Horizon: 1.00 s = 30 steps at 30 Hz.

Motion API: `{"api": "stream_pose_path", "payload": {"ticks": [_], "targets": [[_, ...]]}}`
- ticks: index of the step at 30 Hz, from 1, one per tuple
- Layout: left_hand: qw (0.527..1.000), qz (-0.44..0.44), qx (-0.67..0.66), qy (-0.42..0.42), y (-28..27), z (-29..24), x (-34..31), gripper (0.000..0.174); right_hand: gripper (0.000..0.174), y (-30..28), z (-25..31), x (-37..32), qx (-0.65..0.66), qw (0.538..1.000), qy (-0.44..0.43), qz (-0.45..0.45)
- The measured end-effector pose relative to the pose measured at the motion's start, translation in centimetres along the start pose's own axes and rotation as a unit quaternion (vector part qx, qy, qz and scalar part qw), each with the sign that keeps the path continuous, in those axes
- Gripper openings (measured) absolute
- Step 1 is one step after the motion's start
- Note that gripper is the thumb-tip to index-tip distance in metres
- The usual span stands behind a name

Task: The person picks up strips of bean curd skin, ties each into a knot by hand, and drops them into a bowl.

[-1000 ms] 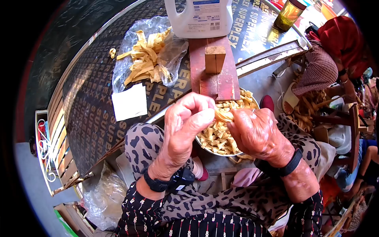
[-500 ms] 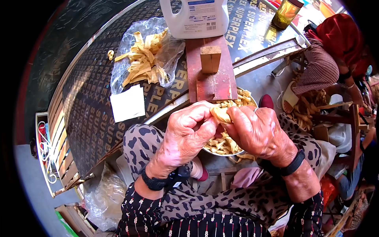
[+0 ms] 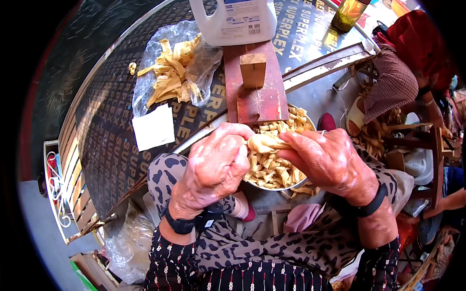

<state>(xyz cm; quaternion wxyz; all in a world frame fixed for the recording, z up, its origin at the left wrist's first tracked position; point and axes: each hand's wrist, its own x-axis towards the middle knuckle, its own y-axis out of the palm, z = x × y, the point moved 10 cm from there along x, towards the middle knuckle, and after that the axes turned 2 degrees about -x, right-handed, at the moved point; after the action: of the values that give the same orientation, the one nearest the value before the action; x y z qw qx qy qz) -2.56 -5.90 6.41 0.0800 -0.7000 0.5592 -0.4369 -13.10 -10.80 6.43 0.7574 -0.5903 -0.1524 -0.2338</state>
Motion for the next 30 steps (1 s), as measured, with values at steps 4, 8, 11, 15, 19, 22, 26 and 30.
{"api": "stream_pose_path", "payload": {"ticks": [4,8,11,15,19,22,26,30], "targets": [[0.999,-0.010,0.050,0.012,-0.4,0.0,-0.1,0.003,0.012,-1.2,-0.2,0.2,0.011,1.000,0.023,0.007],[0.998,-0.005,-0.007,-0.061,-0.3,1.3,0.0,0.007,0.010,-0.3,-1.0,0.1,0.112,0.992,0.055,0.001],[0.985,0.041,-0.122,-0.116,1.2,3.2,-0.4,0.011,0.010,-0.1,-2.2,-0.4,0.167,0.982,0.085,-0.005],[0.988,0.075,-0.103,-0.089,1.2,2.1,0.4,0.037,0.009,0.7,-2.5,-0.8,0.242,0.963,0.121,0.012],[0.977,0.102,-0.136,-0.125,3.2,2.3,0.0,0.044,0.013,2.0,-2.6,-0.8,0.236,0.958,0.142,0.073],[0.975,0.127,-0.155,-0.099,4.4,1.9,-0.1,0.028,0.015,2.3,-2.7,-0.7,0.245,0.956,0.144,0.071],[0.976,0.180,-0.118,-0.025,4.6,0.4,0.1,0.015,0.013,2.7,-2.6,-0.7,0.260,0.949,0.149,0.100],[0.969,0.134,-0.178,-0.103,3.5,1.2,-0.3,0.011,0.011,2.0,-1.9,-0.1,0.300,0.944,0.108,0.084]]}}
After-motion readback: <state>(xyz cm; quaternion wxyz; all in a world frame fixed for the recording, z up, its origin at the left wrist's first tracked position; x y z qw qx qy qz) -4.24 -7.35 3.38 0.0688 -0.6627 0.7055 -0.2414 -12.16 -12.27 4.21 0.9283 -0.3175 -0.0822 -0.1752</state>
